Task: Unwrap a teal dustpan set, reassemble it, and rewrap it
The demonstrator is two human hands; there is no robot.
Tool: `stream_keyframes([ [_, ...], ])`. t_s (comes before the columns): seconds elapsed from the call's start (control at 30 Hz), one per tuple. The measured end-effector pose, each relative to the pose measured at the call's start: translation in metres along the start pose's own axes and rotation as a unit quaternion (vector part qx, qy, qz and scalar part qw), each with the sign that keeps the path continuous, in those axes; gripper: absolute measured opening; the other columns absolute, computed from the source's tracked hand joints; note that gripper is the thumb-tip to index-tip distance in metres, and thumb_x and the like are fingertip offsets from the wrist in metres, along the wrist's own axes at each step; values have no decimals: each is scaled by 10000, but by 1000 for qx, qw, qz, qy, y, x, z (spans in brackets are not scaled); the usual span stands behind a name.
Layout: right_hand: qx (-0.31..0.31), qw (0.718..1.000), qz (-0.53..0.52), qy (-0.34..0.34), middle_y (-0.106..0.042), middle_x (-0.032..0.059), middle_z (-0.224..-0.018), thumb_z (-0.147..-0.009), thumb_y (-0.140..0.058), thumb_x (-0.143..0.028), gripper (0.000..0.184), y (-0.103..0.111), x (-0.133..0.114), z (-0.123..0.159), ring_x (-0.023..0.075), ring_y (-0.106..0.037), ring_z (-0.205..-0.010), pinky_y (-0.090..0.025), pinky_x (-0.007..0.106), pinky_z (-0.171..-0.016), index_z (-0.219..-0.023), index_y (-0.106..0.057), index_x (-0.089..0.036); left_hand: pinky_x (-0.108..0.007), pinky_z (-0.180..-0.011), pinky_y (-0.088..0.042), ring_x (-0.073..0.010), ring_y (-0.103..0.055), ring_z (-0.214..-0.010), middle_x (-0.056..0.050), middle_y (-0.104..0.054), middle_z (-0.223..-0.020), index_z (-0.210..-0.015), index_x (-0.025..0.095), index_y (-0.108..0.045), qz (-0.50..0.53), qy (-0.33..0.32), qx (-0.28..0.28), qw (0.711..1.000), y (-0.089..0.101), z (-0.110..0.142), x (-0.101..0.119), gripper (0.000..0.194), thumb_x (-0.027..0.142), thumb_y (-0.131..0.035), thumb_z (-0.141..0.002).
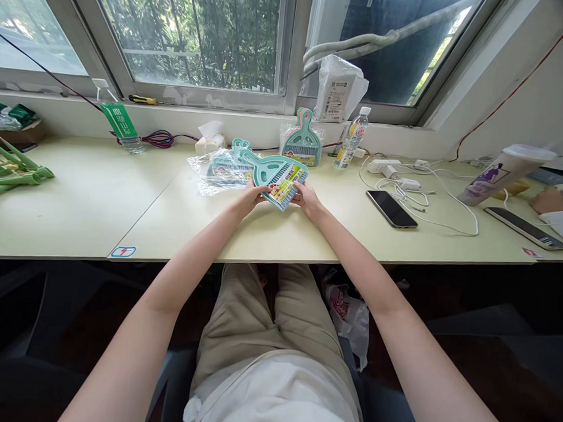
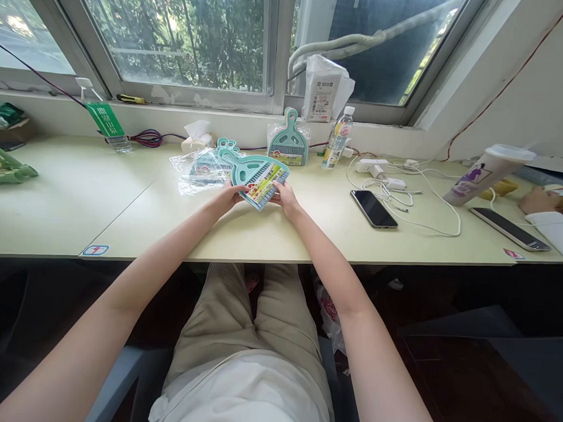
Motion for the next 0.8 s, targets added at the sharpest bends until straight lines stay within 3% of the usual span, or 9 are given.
stream_keyframes([
  [0.2, -37, 999, -9, -8, -712, 23, -1007, -876, -571, -315, 204, -6, -3, 3, 158, -709, -781, -604, 385, -820, -1057, -517, -237, -314, -768, -567, -196, -670, -898, -73, -676, -1084, -1277, 196, -483, 0, 5, 3, 1000, 0, 0, 1, 691, 65, -678, -627],
  [0.8, -65, 998, -8, -19, -725, 48, -1036, -839, -651, -253, 210, -6, 2, 2, 179, -725, -841, -611, 382, -827, -1017, -544, -220, -307, -766, -576, -209, -673, -931, -82, -669, -1107, -1264, 208, -483, -24, 11, 6, 1000, 2, 1, 1, 730, 37, -724, -597],
])
Point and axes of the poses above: each hand's wrist, its own z-axis away from the middle knuckle, its own y-axis out of the back of the hand, x = y × z, the point moved 9 cm from there along -z, towards the middle knuckle
